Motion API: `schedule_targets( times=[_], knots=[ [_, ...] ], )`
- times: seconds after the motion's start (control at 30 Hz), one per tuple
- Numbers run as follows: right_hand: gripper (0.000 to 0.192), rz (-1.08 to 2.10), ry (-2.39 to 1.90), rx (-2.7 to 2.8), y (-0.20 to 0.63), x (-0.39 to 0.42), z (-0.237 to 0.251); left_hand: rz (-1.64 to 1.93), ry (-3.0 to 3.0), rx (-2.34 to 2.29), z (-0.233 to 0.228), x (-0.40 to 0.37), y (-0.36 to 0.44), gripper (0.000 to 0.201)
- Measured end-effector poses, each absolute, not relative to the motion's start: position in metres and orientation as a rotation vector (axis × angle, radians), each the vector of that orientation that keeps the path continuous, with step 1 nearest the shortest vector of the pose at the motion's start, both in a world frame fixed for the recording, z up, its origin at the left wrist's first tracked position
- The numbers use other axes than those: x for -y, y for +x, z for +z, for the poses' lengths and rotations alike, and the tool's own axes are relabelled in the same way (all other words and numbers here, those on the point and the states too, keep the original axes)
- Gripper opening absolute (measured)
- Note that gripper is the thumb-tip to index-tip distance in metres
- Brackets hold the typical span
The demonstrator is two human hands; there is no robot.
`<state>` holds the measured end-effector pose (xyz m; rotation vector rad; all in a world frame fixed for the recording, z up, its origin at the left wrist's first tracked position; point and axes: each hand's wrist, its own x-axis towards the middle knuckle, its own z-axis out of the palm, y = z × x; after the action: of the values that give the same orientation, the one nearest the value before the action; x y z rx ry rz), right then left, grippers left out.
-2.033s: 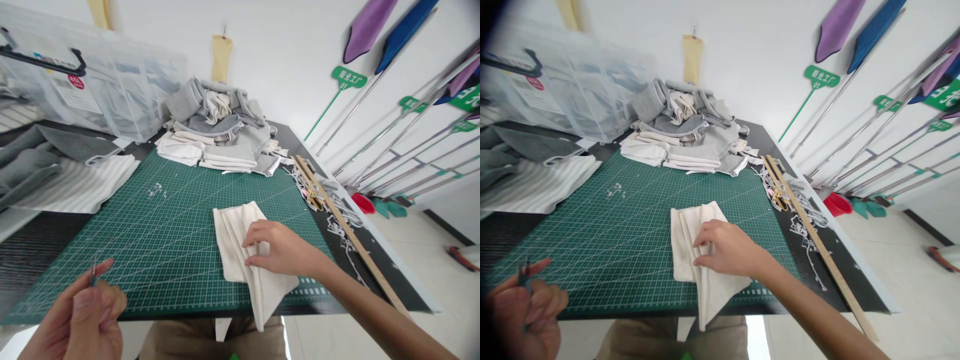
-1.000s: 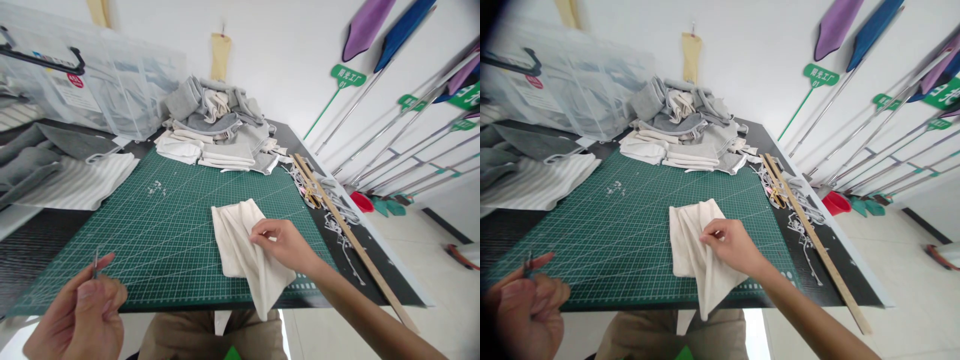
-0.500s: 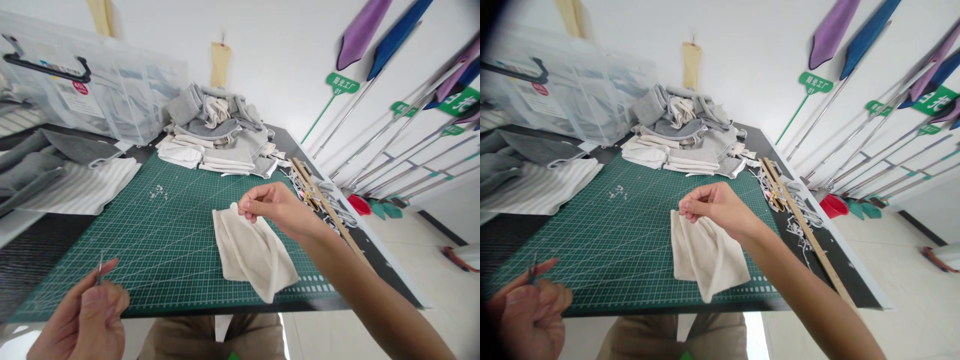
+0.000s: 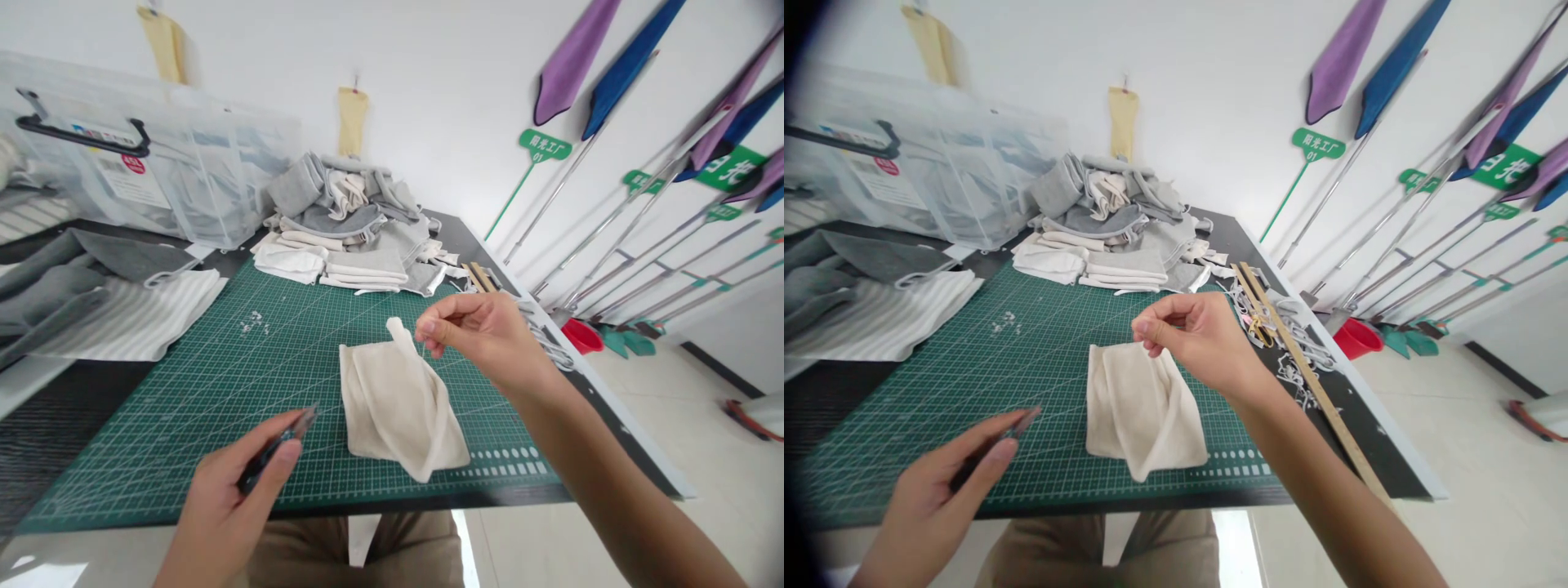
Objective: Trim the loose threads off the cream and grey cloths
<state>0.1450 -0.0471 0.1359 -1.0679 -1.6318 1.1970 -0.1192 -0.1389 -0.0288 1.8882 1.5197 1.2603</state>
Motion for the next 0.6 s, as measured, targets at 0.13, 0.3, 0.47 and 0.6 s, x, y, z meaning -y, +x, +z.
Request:
schedule_targets(
  times=[0.13,0.3,0.47,0.6],
  knots=[
    [0.025,1.201,-1.064,1.665,0.15,0.055,0.135,1.253,2.073,-1.265,0.021,0.119,-0.087,0.024],
    [0.024,1.248,-1.0,1.624,0.156,0.062,0.13,1.209,2.221,-1.181,0.042,0.106,-0.069,0.027],
    [0.022,1.281,-0.967,1.597,0.159,0.064,0.129,1.181,2.313,-1.2,0.048,0.097,-0.054,0.029],
    [0.024,1.303,-0.949,1.568,0.159,0.065,0.13,1.139,2.316,-1.214,0.051,0.092,-0.04,0.028]
  ],
)
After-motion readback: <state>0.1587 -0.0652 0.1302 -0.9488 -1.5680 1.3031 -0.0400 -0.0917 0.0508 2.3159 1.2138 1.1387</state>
